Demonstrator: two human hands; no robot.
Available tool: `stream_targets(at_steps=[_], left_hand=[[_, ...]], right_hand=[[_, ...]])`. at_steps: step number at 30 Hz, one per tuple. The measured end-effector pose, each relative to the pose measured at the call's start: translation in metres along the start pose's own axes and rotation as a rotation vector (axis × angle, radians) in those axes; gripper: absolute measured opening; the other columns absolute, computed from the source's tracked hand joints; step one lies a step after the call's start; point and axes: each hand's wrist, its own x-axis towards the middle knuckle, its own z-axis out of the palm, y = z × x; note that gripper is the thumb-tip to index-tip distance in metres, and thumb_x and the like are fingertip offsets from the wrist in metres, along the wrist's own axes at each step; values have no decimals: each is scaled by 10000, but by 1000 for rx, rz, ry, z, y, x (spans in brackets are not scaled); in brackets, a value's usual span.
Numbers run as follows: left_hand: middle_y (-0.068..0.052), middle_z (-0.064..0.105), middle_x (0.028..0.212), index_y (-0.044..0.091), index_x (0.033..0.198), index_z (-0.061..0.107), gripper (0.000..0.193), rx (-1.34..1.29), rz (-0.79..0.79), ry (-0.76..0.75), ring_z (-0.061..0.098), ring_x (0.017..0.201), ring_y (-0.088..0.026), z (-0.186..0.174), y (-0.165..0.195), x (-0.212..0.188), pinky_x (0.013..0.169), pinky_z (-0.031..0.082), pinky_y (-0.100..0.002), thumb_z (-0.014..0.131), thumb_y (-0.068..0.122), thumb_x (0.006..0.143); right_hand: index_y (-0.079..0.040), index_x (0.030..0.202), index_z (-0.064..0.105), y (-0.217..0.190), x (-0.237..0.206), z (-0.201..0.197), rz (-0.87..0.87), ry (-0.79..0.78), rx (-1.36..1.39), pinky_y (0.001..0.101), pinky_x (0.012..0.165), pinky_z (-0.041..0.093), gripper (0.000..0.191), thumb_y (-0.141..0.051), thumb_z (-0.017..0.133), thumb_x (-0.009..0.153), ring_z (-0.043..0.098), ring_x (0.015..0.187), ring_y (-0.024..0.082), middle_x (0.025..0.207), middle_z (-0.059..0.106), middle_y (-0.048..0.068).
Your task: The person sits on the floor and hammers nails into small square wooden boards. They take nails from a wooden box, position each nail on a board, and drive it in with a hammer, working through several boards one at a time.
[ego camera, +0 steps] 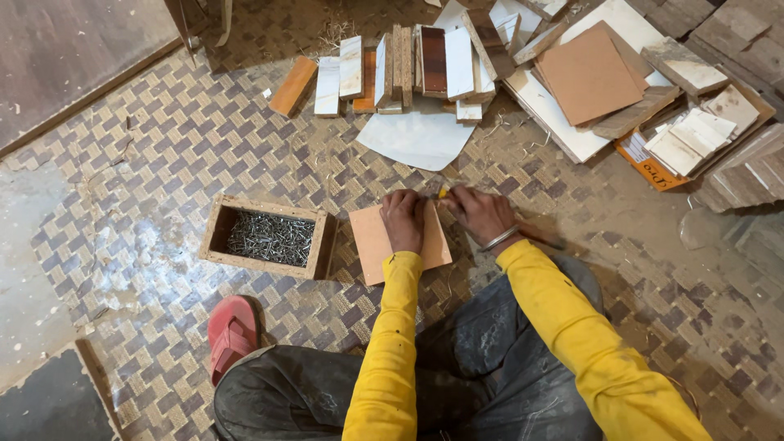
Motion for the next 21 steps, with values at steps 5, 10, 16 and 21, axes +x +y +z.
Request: stream_targets(at_steps=[5, 10, 16, 21], left_hand=[[-40, 694, 1025, 92, 979, 767, 101, -18, 15, 6, 564, 1073, -302, 0, 2, 0, 957, 426, -438, 730, 147, 903], [-49, 689, 1026, 90, 989, 773, 111, -13, 24, -18, 566, 1068, -302, -3, 3, 0, 941, 420, -438, 728, 153, 910], [-35, 693, 1024, 99, 994, 777, 117, -34, 43, 4, 572, 1067, -291, -4, 3, 0, 941, 420, -430, 715, 176, 931], [-41, 685, 1035, 103, 1011, 768, 128, 7, -6, -18, 564, 1074, -295, -1, 4, 0, 918, 413, -434, 705, 191, 943]], right_hand=[[-60, 1052, 678, 3, -4, -3, -23, 247, 223, 405, 512, 514, 424, -453, 520, 1065, 660, 550, 279, 690, 669, 116], [-60, 1028, 665, 9, -6, -1, -60, 124, 129, 400, 530, 540, 387, -422, 546, 1097, 687, 595, 285, 819, 731, 117], [-89, 1083, 679, 14, -7, -2, 75, 164, 152, 411, 540, 546, 352, -415, 548, 1090, 698, 636, 292, 842, 734, 120], [-90, 1065, 659, 11, -8, 0, 56, 5, 74, 414, 499, 531, 352, -430, 569, 1062, 678, 571, 277, 798, 726, 104]])
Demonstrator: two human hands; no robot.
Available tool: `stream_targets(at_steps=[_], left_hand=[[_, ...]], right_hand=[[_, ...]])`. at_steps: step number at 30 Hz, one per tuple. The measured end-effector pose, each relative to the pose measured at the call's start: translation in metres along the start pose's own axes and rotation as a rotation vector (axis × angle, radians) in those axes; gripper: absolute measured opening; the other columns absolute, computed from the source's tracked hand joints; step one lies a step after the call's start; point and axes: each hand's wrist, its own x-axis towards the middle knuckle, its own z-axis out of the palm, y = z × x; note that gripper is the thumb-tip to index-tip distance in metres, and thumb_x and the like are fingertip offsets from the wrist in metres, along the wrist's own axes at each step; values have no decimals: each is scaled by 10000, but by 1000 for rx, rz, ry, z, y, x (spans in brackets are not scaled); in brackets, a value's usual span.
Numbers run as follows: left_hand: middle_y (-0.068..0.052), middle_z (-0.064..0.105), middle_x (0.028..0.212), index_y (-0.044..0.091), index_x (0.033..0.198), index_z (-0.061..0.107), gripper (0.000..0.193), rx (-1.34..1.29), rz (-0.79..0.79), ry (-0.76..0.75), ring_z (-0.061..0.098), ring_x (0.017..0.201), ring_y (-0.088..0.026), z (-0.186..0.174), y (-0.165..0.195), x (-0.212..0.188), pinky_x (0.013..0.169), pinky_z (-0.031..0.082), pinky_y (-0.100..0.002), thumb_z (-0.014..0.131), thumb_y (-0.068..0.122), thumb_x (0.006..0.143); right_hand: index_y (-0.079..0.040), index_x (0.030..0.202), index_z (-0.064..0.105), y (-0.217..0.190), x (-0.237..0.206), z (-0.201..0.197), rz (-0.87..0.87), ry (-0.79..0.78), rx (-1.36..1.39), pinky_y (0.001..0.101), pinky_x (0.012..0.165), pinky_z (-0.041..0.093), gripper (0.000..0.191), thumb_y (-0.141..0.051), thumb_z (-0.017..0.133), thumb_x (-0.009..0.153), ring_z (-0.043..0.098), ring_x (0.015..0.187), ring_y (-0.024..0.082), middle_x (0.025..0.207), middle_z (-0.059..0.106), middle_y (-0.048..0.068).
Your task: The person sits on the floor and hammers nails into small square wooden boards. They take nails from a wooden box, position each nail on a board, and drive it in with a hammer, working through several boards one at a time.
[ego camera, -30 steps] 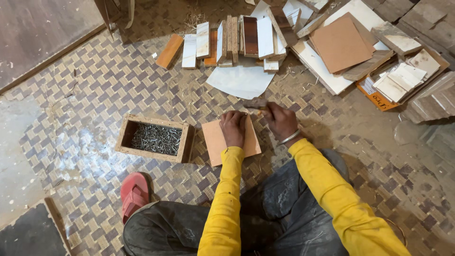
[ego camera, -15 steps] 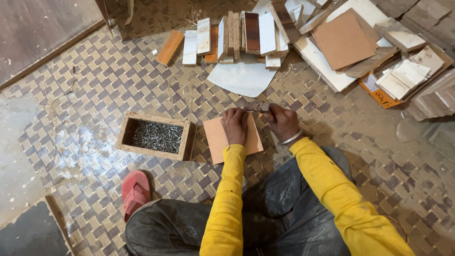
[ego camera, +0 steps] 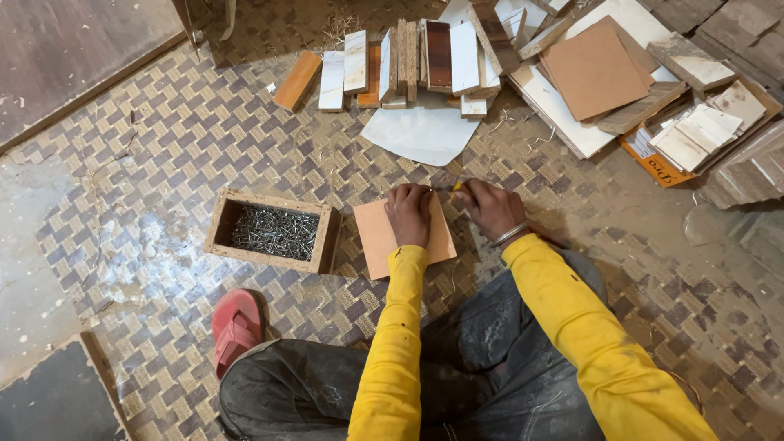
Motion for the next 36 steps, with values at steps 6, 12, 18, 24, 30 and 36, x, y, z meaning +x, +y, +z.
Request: stream_targets(at_steps=[6, 12, 18, 24, 30, 36], left_hand=[[-61, 672, 1050, 105, 1026, 749, 134, 54, -20, -21, 557, 1086, -305, 3, 2, 0, 927, 406, -443, 698, 196, 943], [-80, 660, 1075, 89, 1045, 731, 136, 66, -1, -3, 546, 1108, -322, 5, -2, -1, 944, 408, -451, 673, 170, 953], [-83, 657, 1065, 88, 1033, 721, 126, 37, -26, -19, 549, 1105, -325, 5, -3, -1, 941, 409, -453, 676, 169, 948], [-84, 649, 1078, 75, 1047, 714, 140, 22, 14, 16, 540, 1113, -329, 4, -3, -2, 946, 405, -455, 669, 142, 933], [-61, 663, 1055, 124, 1039, 743, 112, -23, -23, -32, 549, 1121, -310, 6, -6, -2, 966, 410, -447, 681, 134, 945], [-88, 594, 1279, 170, 1330, 665, 469, -15, 37, -64, 509, 1262, -323, 1, -7, -3, 1013, 394, -468, 657, 67, 873]], right_hand=[[-105, 985, 647, -6, -3, 2, -54, -28, -108, 416, 488, 522, 341, -439, 598, 1031, 670, 556, 293, 814, 738, 82], [-75, 1065, 642, -3, -3, 11, -160, 106, -23, 377, 532, 537, 338, -405, 573, 1097, 670, 596, 269, 827, 713, 107], [-87, 991, 644, 1, -3, 23, -134, 118, -49, 345, 459, 510, 358, -421, 554, 1084, 630, 522, 196, 754, 709, 74], [-100, 987, 633, 9, -5, 25, -226, 41, -119, 340, 455, 501, 358, -424, 550, 1115, 640, 526, 195, 740, 700, 74], [-89, 1097, 636, 7, -3, 18, 52, -18, 2, 415, 468, 509, 327, -397, 527, 1087, 653, 507, 272, 757, 708, 107], [-68, 1143, 633, 2, 4, -2, 70, -107, 59, 428, 584, 576, 324, -353, 635, 989, 700, 626, 296, 861, 738, 143]])
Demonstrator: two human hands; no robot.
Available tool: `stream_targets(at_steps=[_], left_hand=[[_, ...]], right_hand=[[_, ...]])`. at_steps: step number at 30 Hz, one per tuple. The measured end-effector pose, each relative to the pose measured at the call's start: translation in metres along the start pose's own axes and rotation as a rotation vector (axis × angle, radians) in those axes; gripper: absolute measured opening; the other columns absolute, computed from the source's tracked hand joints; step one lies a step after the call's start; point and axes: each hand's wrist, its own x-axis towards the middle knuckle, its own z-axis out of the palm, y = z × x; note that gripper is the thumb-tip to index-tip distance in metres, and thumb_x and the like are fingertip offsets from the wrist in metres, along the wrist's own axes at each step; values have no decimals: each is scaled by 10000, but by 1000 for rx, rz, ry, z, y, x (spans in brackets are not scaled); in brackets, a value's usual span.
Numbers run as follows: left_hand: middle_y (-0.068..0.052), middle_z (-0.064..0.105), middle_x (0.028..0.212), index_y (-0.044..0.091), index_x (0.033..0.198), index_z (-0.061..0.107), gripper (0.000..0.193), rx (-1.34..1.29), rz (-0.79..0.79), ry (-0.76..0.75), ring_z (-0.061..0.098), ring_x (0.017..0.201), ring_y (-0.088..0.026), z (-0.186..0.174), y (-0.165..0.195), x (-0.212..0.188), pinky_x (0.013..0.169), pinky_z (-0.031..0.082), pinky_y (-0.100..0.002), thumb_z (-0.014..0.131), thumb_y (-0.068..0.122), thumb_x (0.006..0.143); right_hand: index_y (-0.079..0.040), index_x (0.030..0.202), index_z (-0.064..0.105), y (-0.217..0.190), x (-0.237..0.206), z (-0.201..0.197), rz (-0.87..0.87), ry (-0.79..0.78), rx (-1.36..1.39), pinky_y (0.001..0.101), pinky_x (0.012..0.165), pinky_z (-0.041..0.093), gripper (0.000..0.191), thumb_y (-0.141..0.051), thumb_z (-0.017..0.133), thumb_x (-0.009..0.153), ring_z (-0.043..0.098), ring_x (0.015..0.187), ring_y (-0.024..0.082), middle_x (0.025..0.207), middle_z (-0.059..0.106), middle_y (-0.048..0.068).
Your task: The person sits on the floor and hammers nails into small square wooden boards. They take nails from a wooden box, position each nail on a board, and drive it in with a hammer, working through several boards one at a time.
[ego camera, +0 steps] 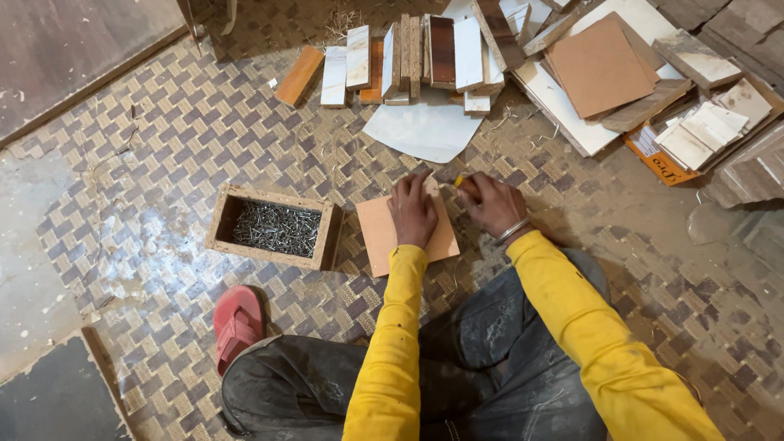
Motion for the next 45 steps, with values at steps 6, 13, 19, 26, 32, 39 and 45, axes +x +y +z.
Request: stream_targets(at_steps=[6, 13, 19, 26, 32, 39, 45], left_hand=[[-52, 595, 1332, 216, 1313, 661, 495, -120, 17, -14, 508, 1290, -317, -2, -10, 1, 1058, 388, -468, 753, 77, 846], [37, 645, 1407, 291, 1287, 706, 465, -123, 26, -69, 511, 1229, -274, 2, -17, -3, 1076, 419, -444, 816, 168, 852], [-109, 540, 1402, 172, 1566, 378, 984, -20, 28, -118, 449, 1283, -336, 1, -16, -3, 1064, 373, -513, 906, 307, 746], [-93, 569, 1353, 84, 1592, 218, 1221, 59, -39, -232, 444, 1253, -341, 8, -18, 3, 1027, 377, -518, 954, 346, 654], [-79, 583, 1360, 44, 1630, 153, 1306, 36, -22, -207, 461, 1252, -344, 10, -21, 1, 1054, 378, -525, 965, 265, 631], [-97, 559, 1361, 44, 1613, 145, 1329, 5, -17, -168, 470, 1243, -352, 13, -21, 2, 1063, 383, -524, 982, 256, 604], [-77, 565, 1351, 51, 1620, 135, 1336, 26, -27, -199, 477, 1239, -337, 11, -21, 3, 1053, 391, -518, 972, 229, 594]], right_hand=[[-89, 1226, 632, -8, 8, -12, -237, -48, -13, 410, 715, 613, 453, -283, 719, 827, 728, 815, 293, 1086, 735, 125], [-154, 1231, 608, 20, 0, -42, 99, -553, -163, 385, 664, 593, 377, -461, 565, 1015, 707, 759, 256, 998, 704, 67], [-129, 1167, 618, 45, -10, -46, -146, -142, -162, 428, 587, 538, 389, -473, 581, 990, 670, 666, 280, 950, 706, 104], [-130, 1098, 633, 29, -4, -30, -169, -166, -261, 434, 492, 517, 336, -442, 627, 973, 664, 572, 263, 848, 716, 80], [-77, 1123, 629, 31, -7, -36, -262, 116, -46, 406, 569, 540, 338, -396, 676, 1020, 658, 645, 274, 851, 679, 109], [-98, 1072, 652, 33, -8, -23, -366, 123, -239, 373, 501, 535, 301, -388, 670, 995, 683, 642, 236, 861, 716, 76], [-140, 1112, 708, 32, -3, -17, -324, -60, -83, 322, 395, 495, 271, -371, 591, 1032, 630, 503, 202, 752, 705, 71]])
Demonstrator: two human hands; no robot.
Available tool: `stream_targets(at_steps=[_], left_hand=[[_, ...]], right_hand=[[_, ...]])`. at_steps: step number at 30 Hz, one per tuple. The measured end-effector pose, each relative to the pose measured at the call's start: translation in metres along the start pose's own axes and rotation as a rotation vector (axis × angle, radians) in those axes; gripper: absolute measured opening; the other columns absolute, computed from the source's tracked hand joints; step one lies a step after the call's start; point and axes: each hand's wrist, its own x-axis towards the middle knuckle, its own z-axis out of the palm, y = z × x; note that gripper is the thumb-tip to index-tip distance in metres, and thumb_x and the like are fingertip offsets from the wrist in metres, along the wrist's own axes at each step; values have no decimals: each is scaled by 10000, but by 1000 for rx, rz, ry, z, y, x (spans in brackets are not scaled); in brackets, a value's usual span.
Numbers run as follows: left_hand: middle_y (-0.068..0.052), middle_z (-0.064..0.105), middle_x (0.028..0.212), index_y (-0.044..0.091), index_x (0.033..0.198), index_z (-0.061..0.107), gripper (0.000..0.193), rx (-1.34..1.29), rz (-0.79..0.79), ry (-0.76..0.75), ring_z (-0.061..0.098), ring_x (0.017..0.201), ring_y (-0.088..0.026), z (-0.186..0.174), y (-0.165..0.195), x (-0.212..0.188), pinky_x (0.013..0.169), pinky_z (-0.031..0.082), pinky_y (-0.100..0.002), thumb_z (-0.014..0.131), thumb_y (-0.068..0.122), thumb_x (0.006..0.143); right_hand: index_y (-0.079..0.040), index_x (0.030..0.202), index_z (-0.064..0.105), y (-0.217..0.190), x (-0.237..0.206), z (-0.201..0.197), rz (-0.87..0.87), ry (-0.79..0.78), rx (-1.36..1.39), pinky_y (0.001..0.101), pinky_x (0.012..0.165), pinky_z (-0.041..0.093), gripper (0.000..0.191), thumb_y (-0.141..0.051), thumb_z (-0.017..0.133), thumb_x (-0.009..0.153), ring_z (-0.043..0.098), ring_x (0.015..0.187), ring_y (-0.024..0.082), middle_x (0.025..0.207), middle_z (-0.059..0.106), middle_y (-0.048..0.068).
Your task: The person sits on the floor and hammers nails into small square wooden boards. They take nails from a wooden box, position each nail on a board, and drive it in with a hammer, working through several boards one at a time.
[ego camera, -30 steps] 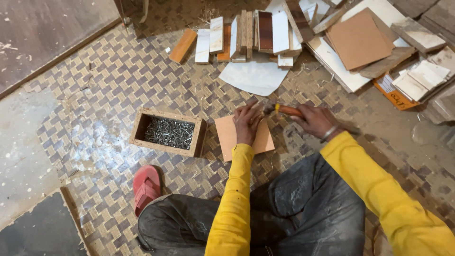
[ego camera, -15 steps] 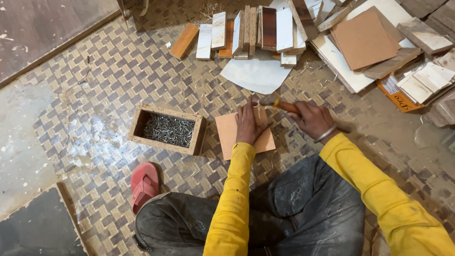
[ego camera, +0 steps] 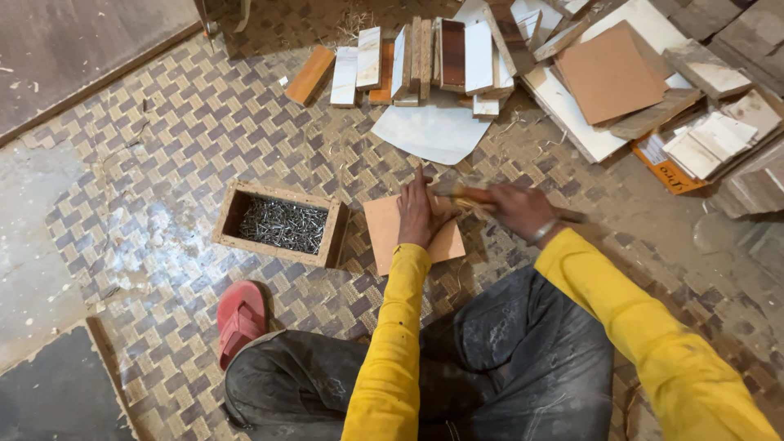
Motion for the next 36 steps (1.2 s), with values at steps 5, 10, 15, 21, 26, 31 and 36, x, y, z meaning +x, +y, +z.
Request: stream_targets(at_steps=[5, 10, 15, 21, 26, 31, 36], left_hand=[[-102, 550, 1328, 41, 1599, 126, 1349, -15, -16, 0, 465, 1232, -352, 0, 0, 1, 1041, 371, -535, 1001, 244, 593], [-91, 568, 1342, 30, 1627, 112, 1362, 2, 9, 4, 484, 1231, -346, 0, 0, 1, 1044, 396, -516, 972, 210, 587], [-123, 548, 1345, 30, 1622, 121, 1352, -18, 9, 15, 481, 1244, -361, 3, 2, 6, 1060, 398, -519, 990, 256, 612], [-160, 534, 1347, 38, 1611, 129, 1388, 12, -20, -7, 470, 1253, -380, -1, 2, 1, 1048, 378, -535, 997, 308, 563], [-178, 520, 1358, 42, 1601, 160, 1357, 17, 5, 25, 464, 1260, -387, -3, 5, 4, 1040, 393, -526, 999, 343, 577], [-128, 558, 1340, 36, 1610, 141, 1351, -16, 21, 27, 482, 1239, -369, -2, 4, 0, 1046, 396, -516, 986, 306, 591], [-107, 565, 1348, 36, 1626, 128, 1358, -30, 32, 18, 486, 1244, -361, -1, 3, 1, 1052, 394, -503, 978, 264, 591]], right_hand=[[-55, 1003, 654, 1, -5, 3, 90, 82, -118, 339, 410, 489, 357, -409, 607, 1025, 598, 473, 198, 732, 683, 89], [-105, 1062, 638, 4, -9, -2, 33, 72, 57, 355, 449, 521, 251, -347, 576, 1033, 637, 550, 235, 786, 681, 106], [-45, 1028, 621, -5, 3, -1, 90, -62, -109, 389, 445, 533, 362, -407, 606, 1025, 657, 533, 282, 793, 696, 150], [-74, 1163, 586, -13, 1, -3, 81, 187, 65, 420, 536, 545, 383, -434, 578, 1032, 664, 610, 337, 818, 665, 161], [-69, 1051, 603, -10, 9, 1, 171, -75, -204, 498, 517, 537, 339, -402, 644, 1005, 656, 602, 387, 769, 701, 167], [-113, 1117, 563, -16, 3, -7, 128, 240, 73, 479, 640, 552, 300, -408, 583, 1067, 675, 702, 376, 805, 681, 174], [-170, 1278, 542, -19, 10, -11, 383, -385, -92, 470, 569, 556, 380, -451, 543, 1023, 685, 616, 367, 758, 680, 182]])
